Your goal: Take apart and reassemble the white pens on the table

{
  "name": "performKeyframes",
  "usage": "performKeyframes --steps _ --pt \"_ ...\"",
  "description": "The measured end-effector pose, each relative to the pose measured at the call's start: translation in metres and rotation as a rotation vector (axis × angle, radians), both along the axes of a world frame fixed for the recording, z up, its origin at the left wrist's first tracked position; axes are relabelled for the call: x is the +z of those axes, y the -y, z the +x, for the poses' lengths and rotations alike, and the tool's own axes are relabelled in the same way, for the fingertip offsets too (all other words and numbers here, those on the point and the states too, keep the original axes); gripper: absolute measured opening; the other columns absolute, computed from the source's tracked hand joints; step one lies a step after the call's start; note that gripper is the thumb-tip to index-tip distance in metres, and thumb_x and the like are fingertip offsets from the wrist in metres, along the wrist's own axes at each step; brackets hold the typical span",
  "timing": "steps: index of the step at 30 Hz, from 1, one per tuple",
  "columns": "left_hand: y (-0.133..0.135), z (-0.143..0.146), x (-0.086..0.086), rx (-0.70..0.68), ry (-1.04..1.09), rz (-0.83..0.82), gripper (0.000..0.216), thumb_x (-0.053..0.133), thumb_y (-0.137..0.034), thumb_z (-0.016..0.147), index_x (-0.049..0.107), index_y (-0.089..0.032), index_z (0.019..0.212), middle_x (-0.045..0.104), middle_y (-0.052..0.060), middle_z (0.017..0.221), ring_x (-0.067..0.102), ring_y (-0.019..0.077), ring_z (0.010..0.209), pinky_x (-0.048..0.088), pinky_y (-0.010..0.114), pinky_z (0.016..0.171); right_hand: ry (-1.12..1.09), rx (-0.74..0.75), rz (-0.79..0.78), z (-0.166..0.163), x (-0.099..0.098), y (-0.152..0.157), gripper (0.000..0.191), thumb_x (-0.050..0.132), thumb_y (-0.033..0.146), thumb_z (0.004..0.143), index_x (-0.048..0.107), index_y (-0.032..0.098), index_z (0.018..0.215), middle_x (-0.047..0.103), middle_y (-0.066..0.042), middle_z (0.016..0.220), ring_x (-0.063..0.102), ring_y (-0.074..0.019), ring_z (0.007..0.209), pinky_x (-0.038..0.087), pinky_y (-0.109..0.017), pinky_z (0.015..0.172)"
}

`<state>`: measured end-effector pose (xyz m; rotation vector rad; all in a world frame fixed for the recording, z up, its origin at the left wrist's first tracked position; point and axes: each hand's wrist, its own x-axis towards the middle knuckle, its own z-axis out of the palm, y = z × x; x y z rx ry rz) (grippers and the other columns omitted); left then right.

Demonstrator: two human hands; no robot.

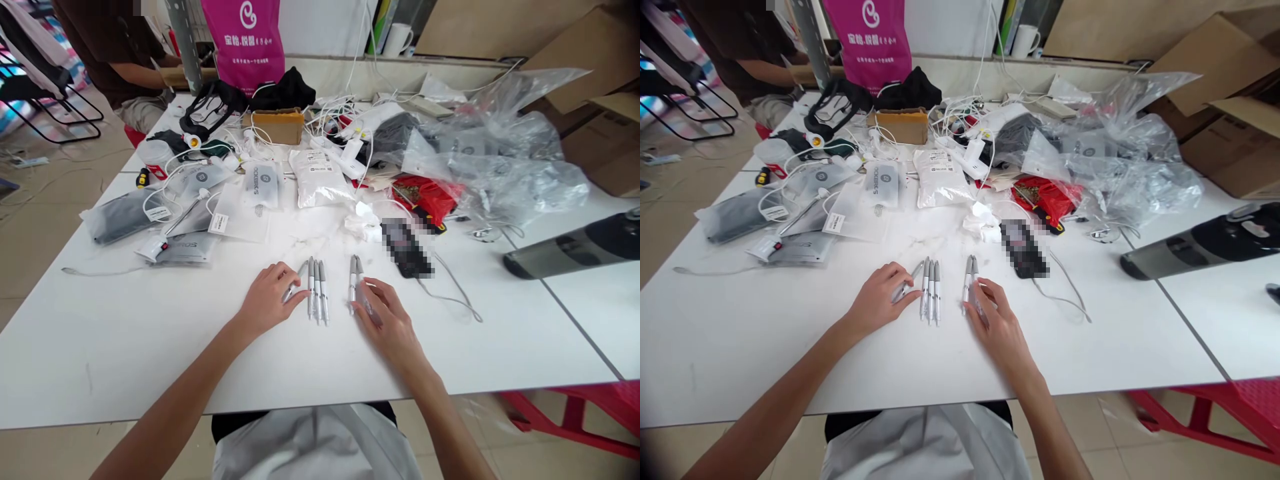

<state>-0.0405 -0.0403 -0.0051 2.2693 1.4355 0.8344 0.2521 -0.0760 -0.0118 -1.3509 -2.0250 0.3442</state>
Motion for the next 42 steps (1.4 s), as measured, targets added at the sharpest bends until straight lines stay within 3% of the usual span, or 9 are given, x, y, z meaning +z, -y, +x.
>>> performKeyframes --steps 5,9,16,23,29,32,35,38,42 --pt "0.000 -0.003 0.001 0.088 0.010 -0.043 0.007 0.062 -0.028 0.100 0.062 -0.023 0.105 0.067 0.003 0.095 0.061 0.0199 0.084 0.046 0.035 0.080 0.049 0.008 0.021 -0.001 -0.002 0.001 0.049 0.062 0.029 0.105 0.054 0.032 0.154 0.057 -0.015 0.149 0.067 -0.0297 0.126 0.065 -0.047 0.097" --pt "0.001 -0.002 0.008 0.162 0.130 -0.132 0.013 0.065 -0.028 0.097 0.068 -0.023 0.109 0.068 0.001 0.091 0.059 0.0169 0.076 0.045 0.032 0.073 0.054 -0.007 0.062 -0.002 -0.004 0.000 0.045 0.064 0.029 0.104 0.059 0.029 0.148 0.062 -0.015 0.145 0.067 -0.0306 0.127 0.064 -0.047 0.100" --pt "0.000 -0.001 0.028 0.236 0.831 -0.399 0.033 0.075 -0.048 0.094 0.078 -0.023 0.115 0.074 0.006 0.098 0.065 0.0184 0.088 0.050 0.030 0.074 0.112 0.004 0.095 -0.002 0.001 -0.003 0.044 0.061 0.031 0.105 0.060 0.028 0.149 0.058 -0.014 0.153 0.067 -0.0302 0.128 0.063 -0.049 0.103" --pt "-0.007 -0.012 0.038 0.087 1.365 -0.470 0.025 0.082 -0.042 0.091 0.077 -0.023 0.106 0.071 0.005 0.100 0.067 0.0161 0.090 0.054 0.029 0.080 0.169 0.092 0.148 -0.003 -0.001 -0.007 0.044 0.062 0.020 0.102 0.061 0.028 0.145 0.060 -0.012 0.155 0.064 -0.0314 0.135 0.061 -0.050 0.106" --pt "-0.006 -0.014 0.038 0.055 1.374 -0.482 0.022 0.081 -0.038 0.093 0.072 -0.020 0.102 0.075 0.006 0.106 0.075 0.0210 0.102 0.058 0.031 0.086 0.190 0.069 0.186 0.000 0.003 -0.014 0.041 0.065 0.025 0.101 0.061 0.026 0.143 0.064 -0.014 0.149 0.068 -0.0325 0.128 0.062 -0.051 0.101" --pt "-0.005 -0.008 0.037 0.043 1.296 -0.481 0.024 0.082 -0.038 0.091 0.071 -0.018 0.100 0.077 0.008 0.107 0.076 0.0245 0.104 0.059 0.037 0.092 0.123 0.132 0.155 -0.014 0.020 -0.026 0.042 0.064 0.030 0.104 0.057 0.025 0.145 0.065 -0.015 0.146 0.066 -0.0312 0.131 0.058 -0.050 0.107" --pt "-0.005 0.003 0.040 0.031 1.263 -0.476 0.026 0.083 -0.039 0.090 0.070 -0.018 0.099 0.078 0.009 0.107 0.076 0.0255 0.106 0.057 0.043 0.102 -0.003 0.215 0.012 -0.039 0.041 -0.045 0.043 0.061 0.039 0.106 0.054 0.024 0.146 0.067 -0.014 0.140 0.066 -0.0283 0.130 0.057 -0.044 0.106" --pt "-0.011 0.013 0.045 0.028 1.246 -0.459 0.025 0.084 -0.037 0.090 0.071 -0.018 0.098 0.079 0.009 0.108 0.074 0.0238 0.109 0.055 0.043 0.105 -0.102 0.339 -0.110 -0.065 0.058 -0.066 0.040 0.054 0.044 0.109 0.054 0.023 0.143 0.074 -0.010 0.119 0.072 -0.0220 0.100 0.057 -0.036 0.089" --pt "-0.026 0.020 0.052 0.038 1.242 -0.414 0.027 0.086 -0.036 0.088 0.074 -0.021 0.107 0.078 0.008 0.121 0.070 0.0232 0.116 0.051 0.039 0.107 -0.173 0.378 -0.173 -0.086 0.063 -0.088 0.032 0.042 0.041 0.113 0.064 0.022 0.124 0.066 -0.001 0.083 0.058 -0.0153 0.067 0.045 -0.028 0.066"
